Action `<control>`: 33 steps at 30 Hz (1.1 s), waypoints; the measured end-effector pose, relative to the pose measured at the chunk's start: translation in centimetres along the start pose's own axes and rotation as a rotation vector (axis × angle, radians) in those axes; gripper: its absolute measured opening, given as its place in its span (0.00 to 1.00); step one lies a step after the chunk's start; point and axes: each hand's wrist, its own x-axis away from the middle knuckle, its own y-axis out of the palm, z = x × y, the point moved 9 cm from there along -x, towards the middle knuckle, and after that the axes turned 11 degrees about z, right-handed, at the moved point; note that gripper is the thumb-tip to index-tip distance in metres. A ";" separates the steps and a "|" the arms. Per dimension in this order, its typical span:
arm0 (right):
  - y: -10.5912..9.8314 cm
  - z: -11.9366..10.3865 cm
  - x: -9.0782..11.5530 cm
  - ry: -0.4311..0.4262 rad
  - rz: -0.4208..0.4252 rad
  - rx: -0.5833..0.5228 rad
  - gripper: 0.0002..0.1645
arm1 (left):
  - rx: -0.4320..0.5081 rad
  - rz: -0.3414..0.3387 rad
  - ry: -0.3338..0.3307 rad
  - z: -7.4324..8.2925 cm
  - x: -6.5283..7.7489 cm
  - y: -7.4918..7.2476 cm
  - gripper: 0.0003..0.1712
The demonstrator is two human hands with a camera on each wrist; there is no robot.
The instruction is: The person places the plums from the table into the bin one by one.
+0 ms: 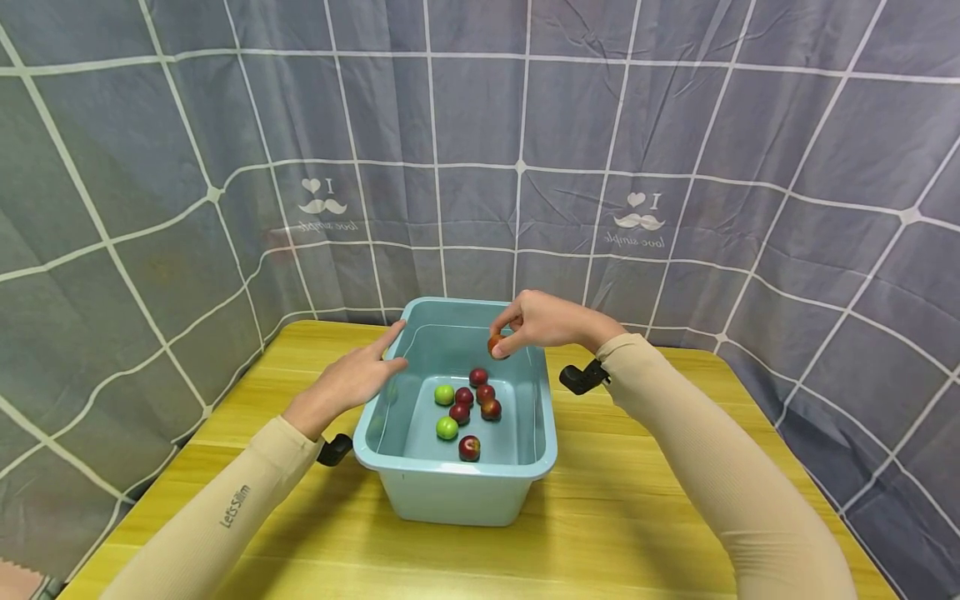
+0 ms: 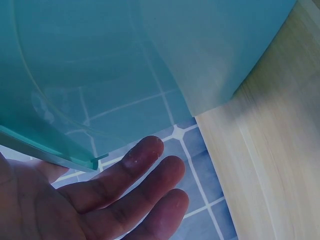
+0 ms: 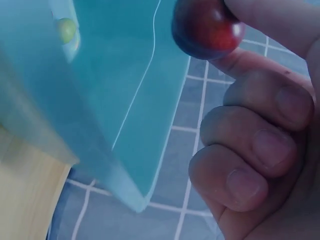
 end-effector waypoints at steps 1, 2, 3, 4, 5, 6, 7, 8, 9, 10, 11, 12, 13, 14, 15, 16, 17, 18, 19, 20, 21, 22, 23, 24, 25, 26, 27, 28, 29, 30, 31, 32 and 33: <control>0.2 -0.2 -0.2 -0.002 -0.013 0.006 0.13 | -0.001 0.000 0.000 0.0 0.0 0.0 0.42; 0.4 -0.4 -0.4 -0.004 -0.025 0.011 0.13 | -0.001 0.000 0.001 0.0 0.0 0.0 0.42; 0.6 -0.5 -0.5 -0.006 -0.037 0.013 0.13 | -0.001 0.000 0.003 0.0 0.0 0.0 0.42; 0.8 -0.6 -0.7 -0.004 -0.046 0.016 0.13 | -0.001 0.001 0.004 0.0 0.0 0.0 0.41; 1.0 -0.7 -0.9 -0.004 -0.055 0.019 0.13 | -0.002 0.001 0.005 0.0 0.0 0.0 0.41; 1.3 -0.8 -1.2 -0.006 -0.064 0.020 0.13 | -0.003 0.001 0.006 0.0 0.0 0.0 0.41; 1.6 -0.9 -1.4 -0.007 -0.077 0.022 0.13 | -0.005 0.001 0.006 -0.1 0.1 0.0 0.41; 1.9 -1.0 -1.5 -0.008 -0.090 0.022 0.13 | -0.005 0.001 0.007 -0.1 0.1 0.0 0.41; 2.2 -1.2 -1.7 -0.007 -0.102 0.024 0.13 | -0.006 0.001 0.007 -0.1 0.1 -0.1 0.41; 2.4 -1.3 -1.9 -0.005 -0.112 0.024 0.13 | -0.007 0.000 0.005 -0.1 0.1 -0.1 0.41; 2.7 -1.4 -2.1 -0.004 -0.122 0.023 0.13 | -0.008 0.000 0.002 -0.1 0.1 -0.1 0.41; 2.9 -1.5 -2.2 0.001 -0.131 0.023 0.12 | -0.008 0.001 0.001 -0.1 0.1 -0.1 0.41; 3.1 -1.5 -2.3 0.004 -0.138 0.022 0.12 | -0.006 0.001 0.000 -0.1 0.1 -0.2 0.41; 3.3 -1.6 -2.5 0.006 -0.142 0.020 0.12 | -0.005 0.002 -0.001 -0.1 0.1 -0.2 0.41; 3.5 -1.6 -2.6 0.010 -0.147 0.021 0.11 | -0.003 0.002 0.000 -0.1 0.1 -0.2 0.41; 3.7 -1.7 -2.7 0.012 -0.151 0.023 0.10 | -0.001 0.003 0.000 -0.1 0.1 -0.2 0.41; 3.9 -1.7 -2.8 0.012 -0.158 0.027 0.10 | 0.000 0.003 0.002 0.0 0.1 -0.1 0.41; 4.1 -1.7 -2.9 0.010 -0.167 0.030 0.10 | 0.001 0.004 0.004 0.0 0.1 -0.1 0.41; 4.3 -1.7 -2.9 0.009 -0.175 0.037 0.10 | 0.000 0.005 0.004 0.0 0.1 -0.1 0.41; 4.5 -1.6 -3.0 0.008 -0.185 0.045 0.10 | 0.000 0.005 0.004 0.0 0.0 0.0 0.41; 4.7 -1.5 -3.0 0.012 -0.195 0.053 0.09 | 0.002 0.005 0.002 0.0 0.0 0.0 0.41; 4.9 -1.5 -3.0 0.016 -0.204 0.060 0.09 | 0.001 0.006 0.002 -0.1 0.0 0.0 0.41; 5.0 -1.4 -3.0 0.024 -0.212 0.068 0.09 | 0.000 0.007 0.002 -0.1 0.1 0.0 0.41; 5.2 -1.2 -3.0 0.034 -0.219 0.080 0.09 | 0.000 0.009 -0.001 -0.1 0.1 0.0 0.41; 5.3 -1.0 -2.9 0.046 -0.225 0.092 0.09 | 0.001 0.009 0.000 -0.1 0.1 0.0 0.41; 5.4 -0.8 -2.9 0.056 -0.229 0.101 0.09 | 0.002 0.008 0.001 0.0 0.1 0.1 0.41; 5.5 -0.7 -2.9 0.069 -0.234 0.113 0.09 | 0.002 0.008 0.002 0.0 0.1 0.0 0.41; 5.6 -0.5 -2.9 0.077 -0.239 0.125 0.09 | 0.001 0.007 0.004 0.0 0.1 0.0 0.41; 5.7 -0.3 -2.9 0.084 -0.244 0.137 0.10 | 0.000 0.005 0.003 0.0 0.1 0.1 0.41; 5.8 -0.2 -2.9 0.088 -0.249 0.146 0.10 | -0.002 0.004 0.002 0.0 0.1 0.0 0.41; 5.8 -0.1 -2.8 0.092 -0.254 0.155 0.10 | -0.004 0.003 0.001 0.0 0.0 0.0 0.41; 5.9 0.0 -2.8 0.093 -0.259 0.160 0.10 | -0.007 0.003 0.000 0.0 0.0 0.0 0.41; 6.0 0.1 -2.8 0.094 -0.265 0.167 0.10 | -0.010 0.001 -0.001 0.0 0.0 0.0 0.41</control>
